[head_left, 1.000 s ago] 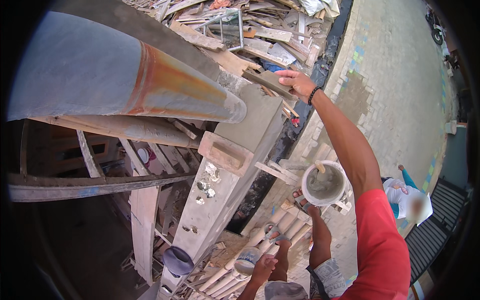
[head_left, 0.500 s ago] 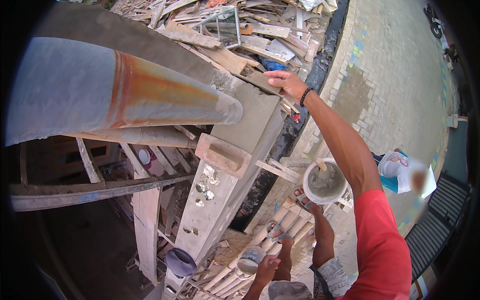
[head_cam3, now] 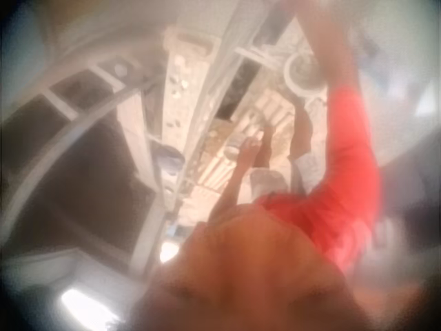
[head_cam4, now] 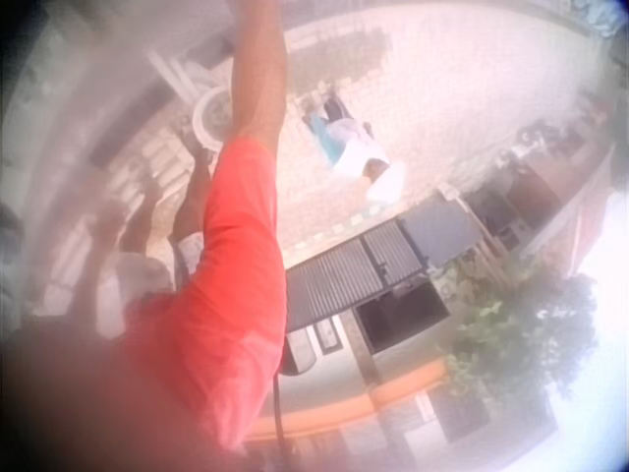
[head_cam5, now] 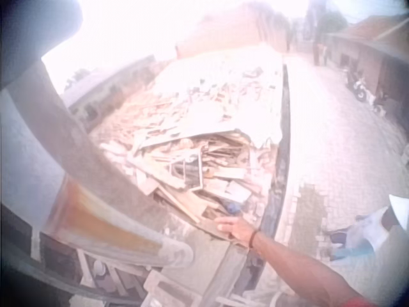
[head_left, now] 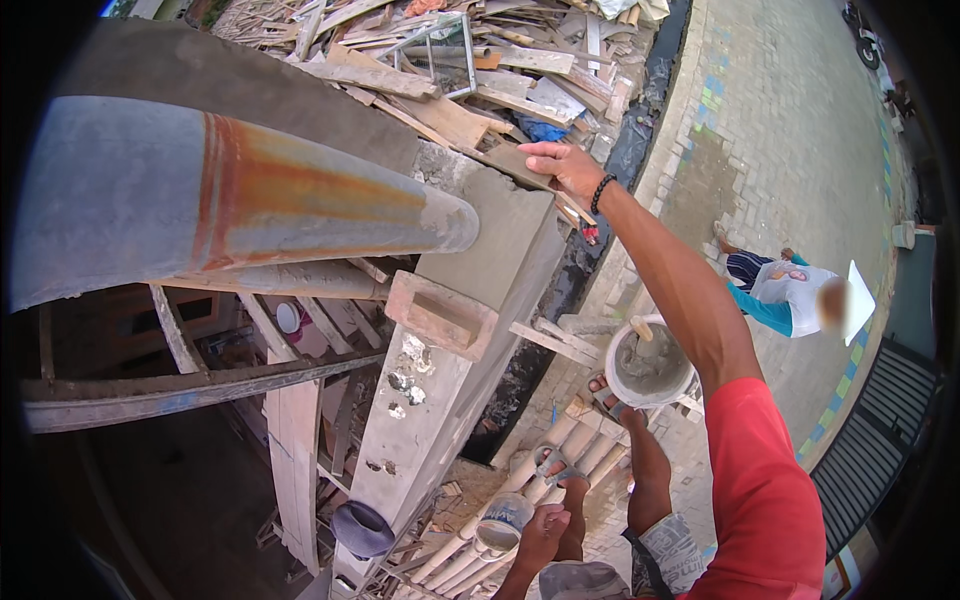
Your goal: The person smooths a vertical concrete surface using a trowel and a bucket of water. They repeatedly dip the trowel into the water and apply it to the surface to achieve a smooth finish.
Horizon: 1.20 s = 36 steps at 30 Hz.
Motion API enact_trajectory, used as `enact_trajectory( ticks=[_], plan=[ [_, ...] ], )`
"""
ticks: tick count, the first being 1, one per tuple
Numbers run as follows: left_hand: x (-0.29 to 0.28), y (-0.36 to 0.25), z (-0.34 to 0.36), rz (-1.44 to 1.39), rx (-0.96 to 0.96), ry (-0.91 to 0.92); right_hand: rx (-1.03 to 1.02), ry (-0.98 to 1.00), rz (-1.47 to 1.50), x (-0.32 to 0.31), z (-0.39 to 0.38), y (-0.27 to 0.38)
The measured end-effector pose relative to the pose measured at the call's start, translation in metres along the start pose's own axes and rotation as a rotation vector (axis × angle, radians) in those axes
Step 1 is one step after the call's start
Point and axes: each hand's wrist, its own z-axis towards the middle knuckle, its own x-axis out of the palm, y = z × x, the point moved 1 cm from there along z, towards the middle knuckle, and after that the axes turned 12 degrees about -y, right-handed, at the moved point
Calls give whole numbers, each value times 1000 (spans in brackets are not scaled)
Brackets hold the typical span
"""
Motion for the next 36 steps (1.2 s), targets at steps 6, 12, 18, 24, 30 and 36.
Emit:
enact_trajectory(
  ticks=[6,12,18,24,30,36],
  plan=[
    [0,3,1,19,-24,-2,42,28,-39,-4,3,0],
    [0,-6,1,-30,12,9,56,19,-119,-1,-6,9],
    [2,-14,1,-28,-37,48,-3,10,-110,-4,-1,3],
    [3,-15,-1,-27,-57,55,25,21,-65,-2,0,-2],
    [2,-13,1,-50,-56,55,-9,16,-91,-2,-2,1],
    [4,-20,1,-31,-46,62,-25,-9,-130,-2,-2,0]
  ],
)
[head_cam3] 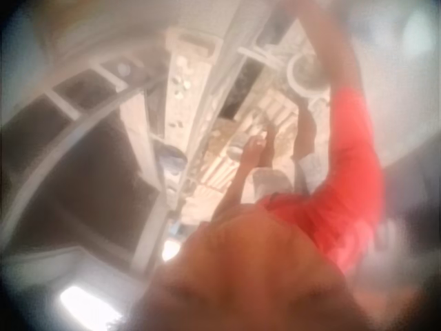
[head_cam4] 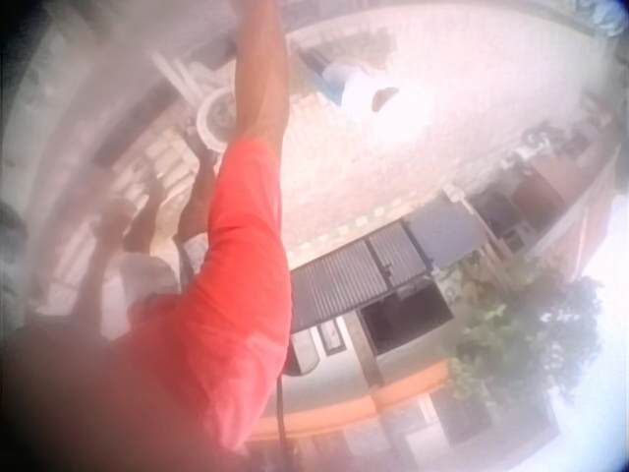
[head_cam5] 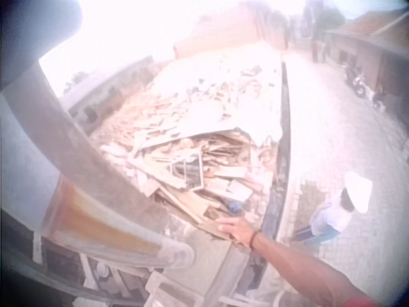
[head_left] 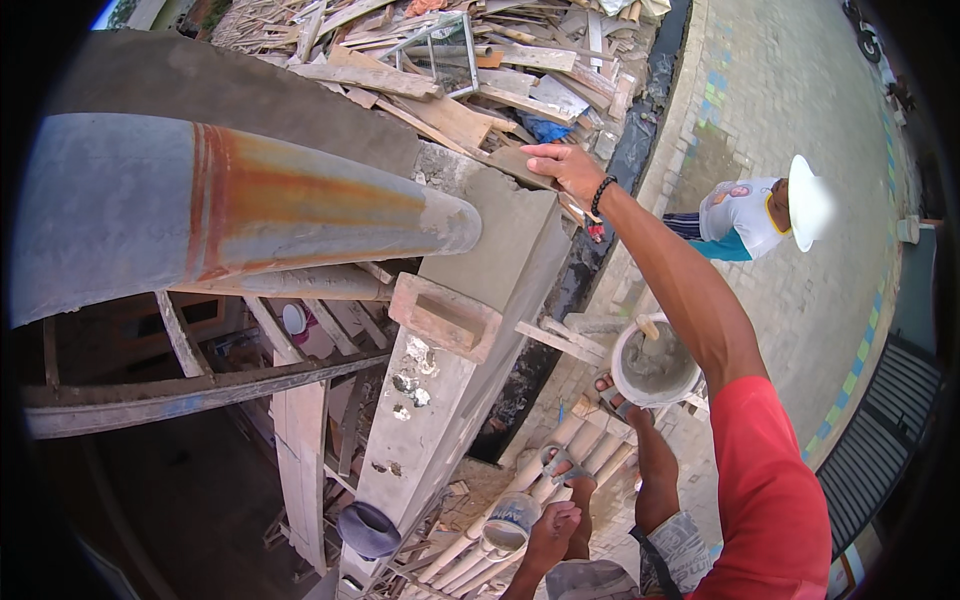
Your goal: The person smooths a vertical concrete surface using a trowel and a bucket of water. They repeatedly dip the trowel into the water and apply it to the surface to achieve a smooth finish.
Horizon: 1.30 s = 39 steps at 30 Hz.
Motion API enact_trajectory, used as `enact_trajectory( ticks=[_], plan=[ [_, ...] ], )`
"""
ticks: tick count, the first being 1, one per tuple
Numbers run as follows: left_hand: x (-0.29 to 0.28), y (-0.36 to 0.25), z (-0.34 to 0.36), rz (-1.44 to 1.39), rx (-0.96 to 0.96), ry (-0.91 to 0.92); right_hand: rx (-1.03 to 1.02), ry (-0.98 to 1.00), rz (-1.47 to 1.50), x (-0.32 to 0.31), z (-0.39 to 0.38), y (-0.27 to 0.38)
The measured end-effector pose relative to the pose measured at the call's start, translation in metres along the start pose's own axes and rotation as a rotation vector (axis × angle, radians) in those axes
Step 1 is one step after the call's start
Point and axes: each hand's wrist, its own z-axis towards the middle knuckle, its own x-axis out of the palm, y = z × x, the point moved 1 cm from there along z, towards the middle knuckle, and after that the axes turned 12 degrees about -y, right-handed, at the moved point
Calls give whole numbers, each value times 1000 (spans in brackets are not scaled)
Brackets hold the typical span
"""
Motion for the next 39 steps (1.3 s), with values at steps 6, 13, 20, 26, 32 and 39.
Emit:
enact_trajectory(
  ticks=[6,13,20,26,32,39],
  plan=[
    [-1,4,0,-16,-17,-5,-4,8,24,1,1,-3],
    [-1,4,3,8,-43,3,-68,-14,90,-4,7,-13],
    [-2,10,1,-33,-43,-15,-41,21,120,3,3,-12],
    [-1,7,1,-44,-44,-10,-107,-13,131,3,3,-15],
    [0,12,1,-54,27,-40,-85,-2,180,5,-1,-12],
    [2,12,0,-48,3,-37,-73,1,215,5,-5,-10]
  ],
)
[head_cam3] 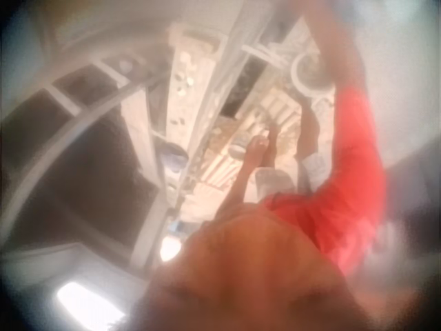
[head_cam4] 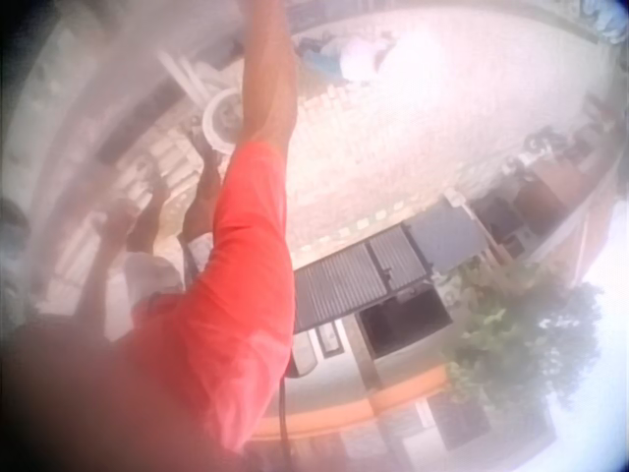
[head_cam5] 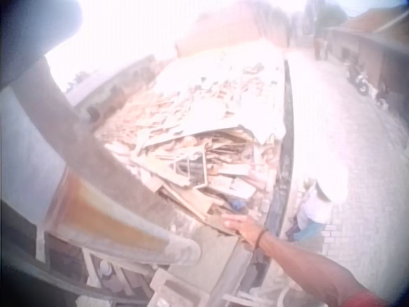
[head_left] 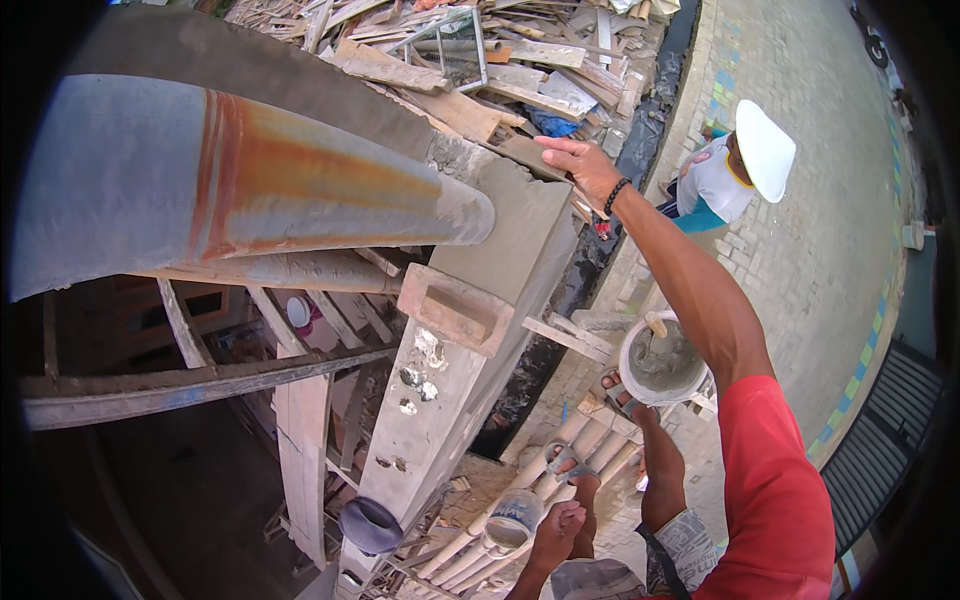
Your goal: The person smooths a vertical concrete surface using a trowel and a bucket of water. They repeatedly dip the trowel into the water and apply it to the surface to achieve a smooth finish.
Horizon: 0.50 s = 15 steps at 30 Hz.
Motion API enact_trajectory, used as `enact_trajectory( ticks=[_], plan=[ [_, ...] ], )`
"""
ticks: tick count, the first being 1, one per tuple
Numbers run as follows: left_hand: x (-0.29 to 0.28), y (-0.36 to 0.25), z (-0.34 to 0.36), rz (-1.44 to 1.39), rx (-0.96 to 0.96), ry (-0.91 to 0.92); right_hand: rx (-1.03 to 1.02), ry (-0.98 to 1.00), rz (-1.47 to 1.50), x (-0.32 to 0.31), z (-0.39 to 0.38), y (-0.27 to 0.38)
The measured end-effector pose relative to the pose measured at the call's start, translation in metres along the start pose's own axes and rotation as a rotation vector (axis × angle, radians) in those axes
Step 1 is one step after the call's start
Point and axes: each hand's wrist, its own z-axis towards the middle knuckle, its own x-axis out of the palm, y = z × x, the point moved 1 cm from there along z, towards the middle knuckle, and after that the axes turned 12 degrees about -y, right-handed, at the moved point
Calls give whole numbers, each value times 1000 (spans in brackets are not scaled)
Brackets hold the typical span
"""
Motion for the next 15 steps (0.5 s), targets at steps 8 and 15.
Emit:
enact_trajectory(
  ticks=[8,15],
  plan=[
    [0,-1,1,69,62,24,1,14,-14,-1,0,-2],
    [-6,-163,9,307,657,19,-34,37,-77,0,1,0]
  ],
)
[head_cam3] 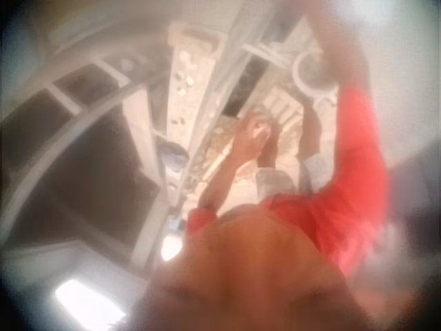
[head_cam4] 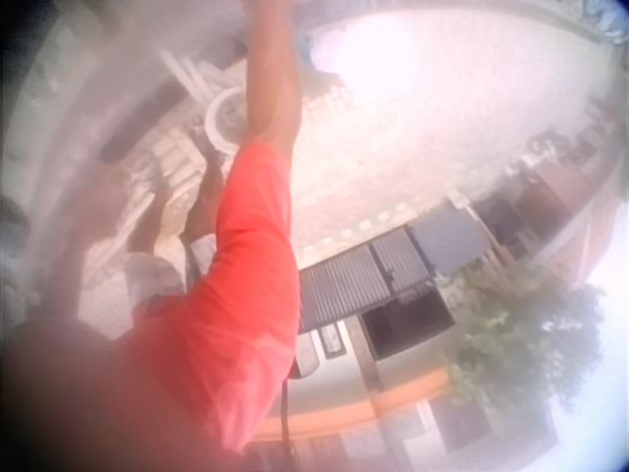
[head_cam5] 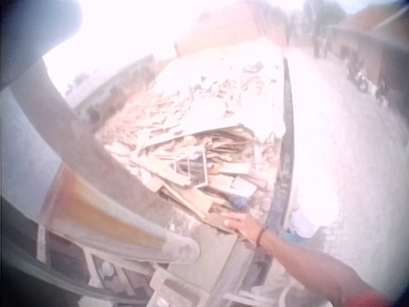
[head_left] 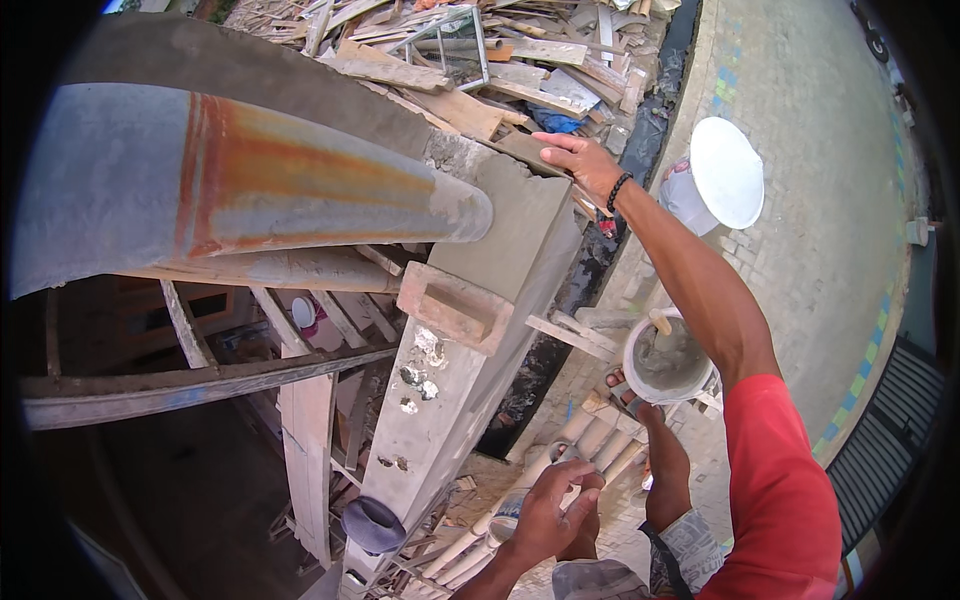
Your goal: The person smooths a vertical concrete surface using a trowel and a bucket of water. They repeatedly dip the trowel into the water and apply it to the surface to achieve a smooth finish.
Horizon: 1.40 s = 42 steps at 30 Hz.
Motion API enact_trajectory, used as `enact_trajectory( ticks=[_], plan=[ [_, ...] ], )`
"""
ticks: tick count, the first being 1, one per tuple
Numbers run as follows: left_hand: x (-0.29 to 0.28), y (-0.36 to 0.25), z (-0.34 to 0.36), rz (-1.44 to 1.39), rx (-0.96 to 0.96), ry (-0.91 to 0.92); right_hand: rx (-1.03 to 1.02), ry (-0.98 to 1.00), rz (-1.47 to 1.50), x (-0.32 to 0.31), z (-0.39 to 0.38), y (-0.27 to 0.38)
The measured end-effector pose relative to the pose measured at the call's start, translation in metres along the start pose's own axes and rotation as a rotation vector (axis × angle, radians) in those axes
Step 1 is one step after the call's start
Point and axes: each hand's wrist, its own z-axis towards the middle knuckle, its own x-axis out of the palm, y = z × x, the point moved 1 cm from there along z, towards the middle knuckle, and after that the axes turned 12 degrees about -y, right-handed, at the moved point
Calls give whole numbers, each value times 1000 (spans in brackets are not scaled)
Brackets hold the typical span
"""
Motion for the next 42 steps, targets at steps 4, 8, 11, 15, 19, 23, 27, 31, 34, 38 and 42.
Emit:
enact_trajectory(
  ticks=[4,8,11,15,19,23,27,31,34,38,42],
  plan=[
    [-38,-76,98,197,454,-178,-44,11,-58,3,0,0],
    [-27,-115,203,423,670,-214,-76,-24,-114,-11,-5,0],
    [-30,-121,265,595,753,-257,-115,-20,-127,3,-2,1],
    [-37,-131,338,934,577,-232,-5,20,23,-2,4,-9],
    [-48,-119,382,1048,595,-292,-29,56,108,2,5,-5],
    [-42,-108,389,1110,598,-269,-14,10,53,3,-6,5],
    [-35,-104,385,1137,738,-307,-16,7,112,2,1,-4],
    [-49,-112,392,1235,667,-296,-88,-18,145,3,1,-7],
    [-60,-112,397,1399,694,-245,-103,-15,129,7,5,-6],
    [-59,-97,404,1291,618,-315,-124,18,159,4,11,-12],
    [-50,-92,398,1343,585,-301,-111,7,98,3,13,-10]
  ],
)
